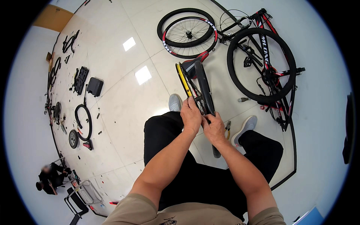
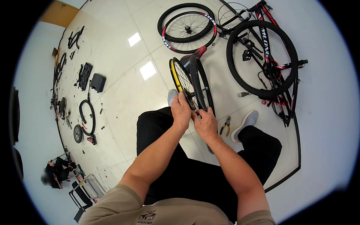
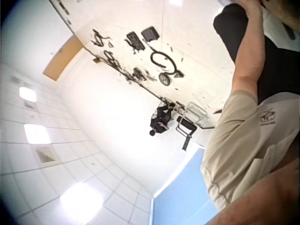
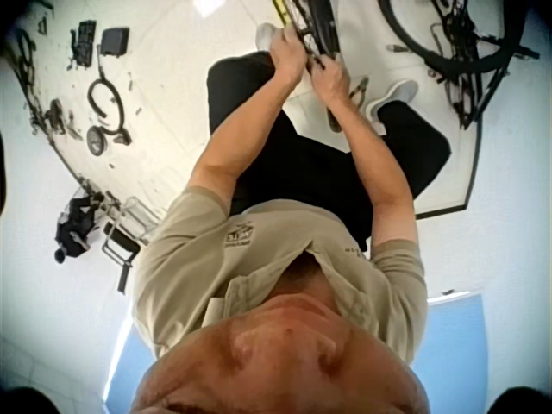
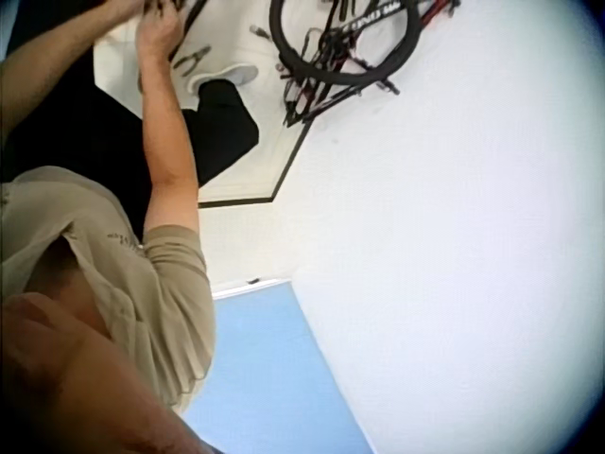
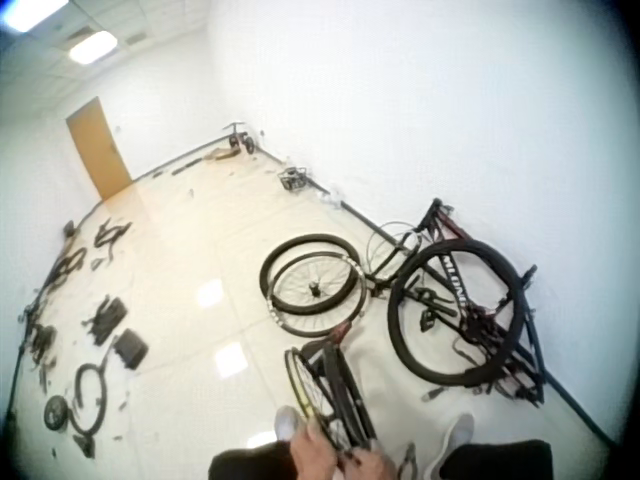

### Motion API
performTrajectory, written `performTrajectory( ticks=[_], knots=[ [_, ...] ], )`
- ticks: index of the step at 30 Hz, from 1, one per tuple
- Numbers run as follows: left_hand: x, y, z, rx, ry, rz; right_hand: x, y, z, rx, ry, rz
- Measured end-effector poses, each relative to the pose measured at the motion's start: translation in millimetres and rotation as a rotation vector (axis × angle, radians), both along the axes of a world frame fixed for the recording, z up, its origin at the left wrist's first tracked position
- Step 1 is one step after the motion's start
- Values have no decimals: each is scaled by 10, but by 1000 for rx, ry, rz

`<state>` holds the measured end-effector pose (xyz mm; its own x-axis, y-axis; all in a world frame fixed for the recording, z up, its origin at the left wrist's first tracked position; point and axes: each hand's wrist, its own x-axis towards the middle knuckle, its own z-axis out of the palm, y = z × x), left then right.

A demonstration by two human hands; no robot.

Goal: The person removes a bicycle tire from a wheel, then installs a new tire onto the same wheel. They manipulate the tire and rim by hand, seating the tire bead around the rim and adjusting it into place.

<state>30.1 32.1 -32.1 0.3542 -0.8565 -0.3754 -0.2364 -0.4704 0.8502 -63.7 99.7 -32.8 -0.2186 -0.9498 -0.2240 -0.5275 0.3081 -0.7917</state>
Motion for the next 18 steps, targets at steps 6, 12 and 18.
performTrajectory(
  ticks=[6, 12, 18],
  knots=[
    [-56, 28, 149, -57, -157, -92, 10, 6, 15, -62, 90, 75],
    [-64, 73, 151, -88, -178, -126, 19, 7, 18, -90, -57, 146],
    [-49, 172, 124, -147, 22, -165, -22, 12, 25, -141, -161, 194]
  ],
)
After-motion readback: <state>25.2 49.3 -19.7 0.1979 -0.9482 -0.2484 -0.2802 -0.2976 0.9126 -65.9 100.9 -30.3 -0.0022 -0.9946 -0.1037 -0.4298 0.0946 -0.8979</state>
